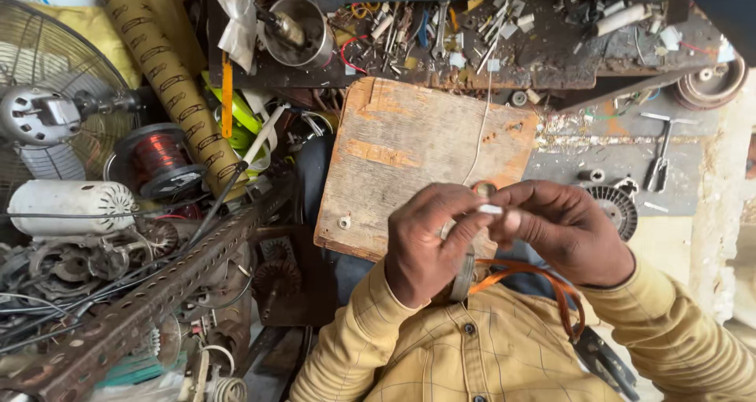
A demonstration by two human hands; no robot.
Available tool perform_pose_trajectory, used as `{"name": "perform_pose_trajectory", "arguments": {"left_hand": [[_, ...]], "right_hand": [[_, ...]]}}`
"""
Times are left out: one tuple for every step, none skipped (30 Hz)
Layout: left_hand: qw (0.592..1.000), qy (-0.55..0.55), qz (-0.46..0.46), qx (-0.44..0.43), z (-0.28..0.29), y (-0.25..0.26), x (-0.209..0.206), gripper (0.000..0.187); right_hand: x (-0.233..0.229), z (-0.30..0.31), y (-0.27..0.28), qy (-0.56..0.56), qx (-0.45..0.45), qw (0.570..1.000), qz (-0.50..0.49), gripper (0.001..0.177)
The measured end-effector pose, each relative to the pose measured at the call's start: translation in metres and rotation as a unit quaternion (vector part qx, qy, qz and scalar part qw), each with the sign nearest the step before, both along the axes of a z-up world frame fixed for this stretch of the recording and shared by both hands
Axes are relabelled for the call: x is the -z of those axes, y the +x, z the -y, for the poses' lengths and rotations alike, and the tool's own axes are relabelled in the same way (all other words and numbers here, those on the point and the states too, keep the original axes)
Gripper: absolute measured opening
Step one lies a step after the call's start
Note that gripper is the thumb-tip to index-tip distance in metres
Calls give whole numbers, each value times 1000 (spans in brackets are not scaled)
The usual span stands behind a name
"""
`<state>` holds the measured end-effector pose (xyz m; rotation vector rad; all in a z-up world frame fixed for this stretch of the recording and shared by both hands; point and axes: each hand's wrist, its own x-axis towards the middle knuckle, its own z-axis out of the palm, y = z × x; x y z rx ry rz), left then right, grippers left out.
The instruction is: The person winds copper wire around a cylindrical motor stator, then cuts a small piece of tape and wraps it around the wire end to secure it. The work is performed on a wooden board in a cluttered workshop.
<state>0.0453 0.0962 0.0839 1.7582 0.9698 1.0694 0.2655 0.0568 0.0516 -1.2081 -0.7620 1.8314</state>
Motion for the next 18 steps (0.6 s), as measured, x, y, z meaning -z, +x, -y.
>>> {"name": "perform_pose_trajectory", "arguments": {"left_hand": [[1000, -15, 20, -2, 2, -1, 4, 19], [995, -71, 68, 1, 6, 0, 9, 18], [985, -127, 115, 3, 10, 2, 14, 17], [970, -181, 160, 4, 13, 3, 18, 17], [972, -171, 163, 1, 16, 4, 21, 18], [973, -158, 167, -1, 16, 5, 22, 19], [974, -145, 172, -3, 16, 5, 23, 21], [985, -106, 139, -8, 16, 5, 22, 21], [992, -66, 105, -13, 16, 3, 20, 22], [997, -26, 75, -16, 16, 2, 18, 23], [997, -16, 77, -13, 14, 1, 16, 23], [996, -9, 86, -11, 14, 4, 18, 23], [995, -3, 95, -9, 14, 5, 20, 22], [996, -14, 93, -7, 14, 7, 22, 22], [995, -24, 92, -6, 14, 4, 24, 21], [997, -34, 70, -10, 15, -2, 24, 20], [995, -36, 91, -2, 19, 7, 27, 20], [996, -31, 88, 1, 19, 8, 28, 19]], "right_hand": [[1, 6, -4, 9, 19, 1000, 5, 25], [2, 12, -7, 17, 36, 999, 9, 27], [4, 16, -12, 53, 47, 997, 28, 25], [6, 18, -19, 90, 57, 993, 46, 23], [7, 21, -23, 128, 66, 988, 64, 21], [7, 21, -24, 138, 65, 986, 68, 20], [7, 21, -25, 147, 63, 984, 73, 19], [6, 22, -26, 156, 61, 983, 78, 19], [6, 22, -27, 159, 67, 983, 69, 18], [6, 23, -28, 162, 74, 982, 63, 16], [6, 23, -29, 165, 81, 981, 56, 15], [7, 24, -28, 167, 72, 978, 105, 13], [10, 24, -31, 170, 63, 971, 154, 11], [8, 26, -25, 169, 55, 960, 219, 10], [5, 27, -18, 233, 60, 938, 249, 9], [7, 27, -21, 297, 61, 917, 258, 9], [7, 28, -21, 360, 61, 893, 265, 10], [10, 28, -26, 332, 65, 909, 242, 10]]}}
